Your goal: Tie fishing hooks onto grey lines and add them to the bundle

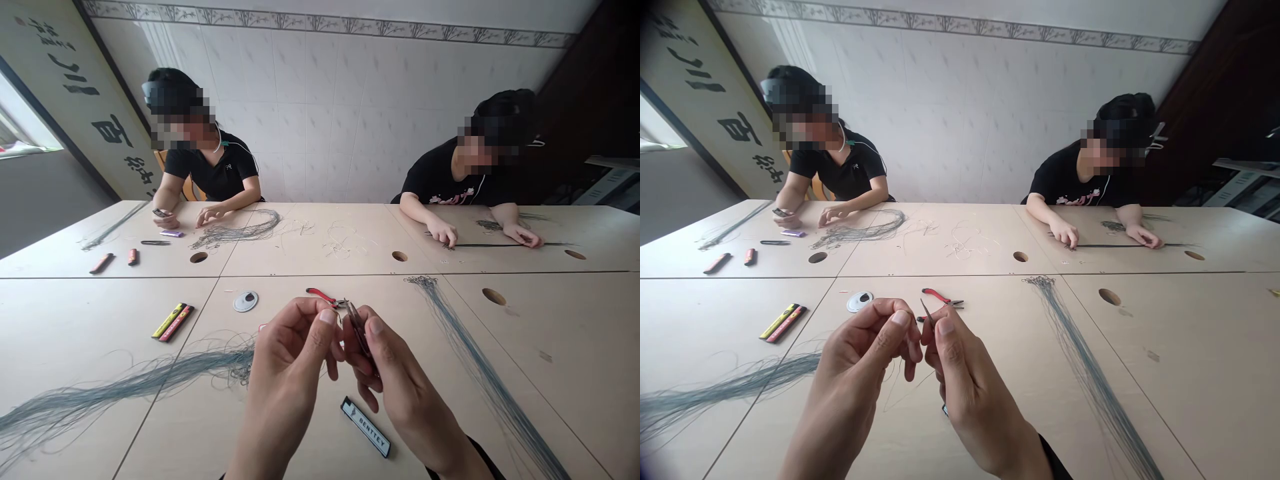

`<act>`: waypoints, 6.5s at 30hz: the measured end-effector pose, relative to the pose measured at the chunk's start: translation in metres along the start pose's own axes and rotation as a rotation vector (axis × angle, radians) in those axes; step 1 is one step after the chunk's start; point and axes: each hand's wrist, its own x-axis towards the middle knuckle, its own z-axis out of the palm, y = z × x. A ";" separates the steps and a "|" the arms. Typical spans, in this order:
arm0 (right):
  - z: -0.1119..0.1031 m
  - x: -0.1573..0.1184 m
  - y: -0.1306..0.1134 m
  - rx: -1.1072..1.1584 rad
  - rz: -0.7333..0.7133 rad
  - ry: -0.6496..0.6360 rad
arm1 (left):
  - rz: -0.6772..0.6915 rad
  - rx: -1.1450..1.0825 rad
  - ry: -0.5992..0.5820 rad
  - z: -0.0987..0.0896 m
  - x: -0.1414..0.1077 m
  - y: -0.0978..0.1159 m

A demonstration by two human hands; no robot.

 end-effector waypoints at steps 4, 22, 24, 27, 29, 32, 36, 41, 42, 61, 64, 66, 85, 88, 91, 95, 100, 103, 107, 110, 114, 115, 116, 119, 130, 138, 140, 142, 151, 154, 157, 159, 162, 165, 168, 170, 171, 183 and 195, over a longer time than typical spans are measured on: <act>0.004 -0.001 -0.002 -0.007 0.012 0.026 | 0.017 0.000 0.000 0.002 -0.001 0.003; 0.006 -0.002 -0.005 -0.007 0.066 0.019 | 0.086 0.177 0.033 0.003 -0.005 0.006; 0.005 -0.003 -0.006 -0.008 0.065 0.018 | 0.083 0.182 0.039 0.004 -0.005 0.006; 0.005 -0.004 -0.006 -0.009 0.072 0.020 | 0.088 0.188 0.053 0.004 -0.005 0.006; 0.005 -0.004 -0.007 -0.011 0.073 0.018 | 0.089 0.189 0.055 0.005 -0.005 0.007; 0.005 -0.003 -0.007 -0.022 0.082 0.019 | 0.097 0.196 0.059 0.005 -0.005 0.007; 0.004 -0.004 -0.007 -0.030 0.105 0.018 | 0.106 0.207 0.065 0.006 -0.005 0.007; 0.004 -0.004 -0.008 -0.033 0.108 0.025 | 0.141 0.203 0.056 0.005 -0.003 0.005; 0.005 -0.004 -0.007 -0.036 0.102 0.029 | 0.144 0.202 0.054 0.005 -0.003 0.005; 0.005 -0.002 -0.003 0.003 0.067 0.039 | 0.148 0.241 0.060 0.003 -0.004 0.005; 0.004 -0.003 -0.003 -0.012 0.077 0.038 | 0.150 0.244 0.065 0.004 -0.004 0.006; 0.003 -0.003 -0.003 -0.022 0.088 0.033 | 0.155 0.242 0.067 0.004 -0.004 0.007; 0.004 -0.001 -0.005 -0.050 0.082 0.051 | 0.143 0.218 0.047 0.005 -0.004 0.006; 0.005 -0.001 -0.005 -0.019 0.092 0.046 | 0.129 0.239 0.056 0.005 -0.004 0.007; 0.005 -0.001 -0.006 -0.017 0.090 0.045 | 0.126 0.237 0.057 0.005 -0.004 0.008; 0.004 -0.002 -0.007 -0.048 0.086 0.038 | 0.132 0.220 0.053 0.005 -0.004 0.007; 0.003 -0.001 -0.008 -0.056 0.082 0.032 | 0.137 0.222 0.051 0.004 -0.004 0.007; 0.004 0.000 -0.007 -0.050 0.080 0.044 | 0.135 0.218 0.043 0.004 -0.005 0.007; 0.004 0.000 -0.004 0.007 0.066 0.063 | 0.122 0.222 0.047 0.004 -0.005 0.007; 0.005 -0.001 -0.004 0.026 0.067 0.059 | 0.115 0.223 0.053 0.004 -0.005 0.007; 0.005 -0.001 -0.006 0.013 0.076 0.055 | 0.119 0.213 0.052 0.004 -0.005 0.007; 0.005 -0.001 -0.006 0.009 0.072 0.054 | 0.123 0.213 0.050 0.004 -0.005 0.007; 0.005 0.000 -0.006 0.005 0.068 0.052 | 0.127 0.212 0.049 0.004 -0.005 0.007; 0.005 0.000 -0.005 -0.010 0.068 0.050 | 0.130 0.210 0.049 0.004 -0.004 0.006; 0.004 -0.001 -0.006 0.065 0.041 0.218 | 0.053 0.148 0.028 0.002 -0.003 0.007; -0.001 -0.002 -0.004 -0.008 -0.012 0.157 | 0.007 0.125 -0.018 -0.001 -0.003 0.003; -0.001 -0.001 -0.003 -0.007 -0.008 0.169 | 0.005 0.118 -0.002 -0.001 -0.002 0.003; -0.001 -0.001 -0.004 0.006 0.011 0.169 | 0.009 0.113 0.011 -0.002 -0.002 0.004; 0.000 0.000 -0.006 -0.014 0.017 0.155 | 0.032 0.145 0.023 -0.001 -0.001 0.004; 0.000 0.000 -0.006 0.043 0.071 0.134 | 0.049 0.171 0.050 -0.002 -0.002 0.005; 0.002 -0.001 -0.007 0.102 0.127 0.094 | 0.080 0.228 0.061 -0.001 -0.003 0.005; 0.004 -0.002 -0.008 0.105 0.141 0.078 | 0.112 0.269 0.065 0.001 -0.003 0.005; 0.005 -0.003 -0.009 0.093 0.149 0.062 | 0.157 0.306 0.069 0.003 -0.004 0.004; 0.005 -0.003 -0.008 0.065 0.142 0.066 | 0.175 0.319 0.067 0.004 -0.005 0.004; 0.005 -0.002 -0.007 0.030 0.134 0.069 | 0.173 0.318 0.063 0.004 -0.004 0.005; 0.005 -0.002 -0.007 0.011 0.134 0.072 | 0.170 0.311 0.064 0.004 -0.004 0.005; 0.005 -0.002 -0.007 0.001 0.132 0.073 | 0.169 0.308 0.064 0.004 -0.003 0.005; 0.005 -0.002 -0.007 -0.023 0.144 0.076 | 0.157 0.268 0.043 0.002 -0.006 0.002; 0.005 -0.003 -0.006 -0.037 0.141 0.065 | 0.151 0.223 0.032 0.003 -0.004 0.003</act>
